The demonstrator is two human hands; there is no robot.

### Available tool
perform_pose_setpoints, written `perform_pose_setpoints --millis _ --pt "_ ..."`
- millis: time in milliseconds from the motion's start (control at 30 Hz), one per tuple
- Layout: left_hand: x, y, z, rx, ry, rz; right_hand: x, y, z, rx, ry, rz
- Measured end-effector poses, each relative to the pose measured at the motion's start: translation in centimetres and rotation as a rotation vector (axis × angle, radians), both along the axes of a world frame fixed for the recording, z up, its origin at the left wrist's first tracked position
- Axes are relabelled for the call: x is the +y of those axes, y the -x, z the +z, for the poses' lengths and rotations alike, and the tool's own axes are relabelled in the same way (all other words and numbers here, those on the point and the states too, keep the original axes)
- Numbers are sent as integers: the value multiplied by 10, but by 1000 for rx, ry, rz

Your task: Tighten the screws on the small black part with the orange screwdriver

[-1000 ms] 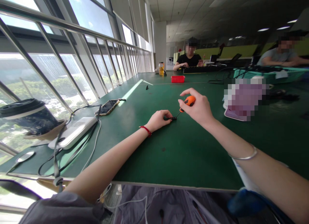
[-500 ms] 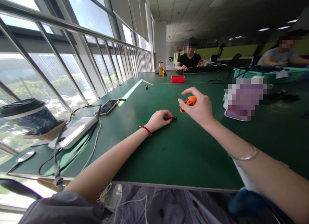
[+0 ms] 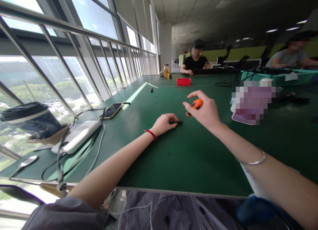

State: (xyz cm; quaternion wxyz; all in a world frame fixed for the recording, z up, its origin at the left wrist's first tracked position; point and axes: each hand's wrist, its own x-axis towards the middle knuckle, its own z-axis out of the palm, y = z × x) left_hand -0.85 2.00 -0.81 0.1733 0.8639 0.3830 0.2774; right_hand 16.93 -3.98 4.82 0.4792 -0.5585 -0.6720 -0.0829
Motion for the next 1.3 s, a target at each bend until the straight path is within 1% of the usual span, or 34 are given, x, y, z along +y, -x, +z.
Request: perform_pose_setpoints --millis 67,200,333,400,533,733,800,900,933,1067,1133,1233,1300 --pt "0 0 0 -1 2 3 1 0 -1 10 0 34" --pt "0 1 -2 5 8 -3 2 -2 -3 38 -24 50" --pt "2 2 -3 12 -3 -18 2 -3 -1 20 -2 -22" --pt "2 2 -3 15 -6 -21 2 -3 0 25 16 -28" --pt "1 2 -2 15 -4 -11 2 -3 1 63 37 90" --pt "-1 1 0 11 -5 1 2 -4 1 98 9 164" --pt "-1 1 0 9 -6 2 2 -4 1 104 9 141" --pt "0 1 0 15 -6 5 1 -3 2 80 20 44" --pt "0 1 -1 17 -7 5 1 -2 2 73 23 33" --pt "1 1 -1 23 -9 4 0 -1 2 79 17 89" --pt "0 1 0 22 -3 5 1 -2 1 73 -4 95" --pt "0 1 0 13 4 6 1 -3 0 44 -41 71" --pt "0 1 0 10 0 3 1 -2 0 18 -37 20"
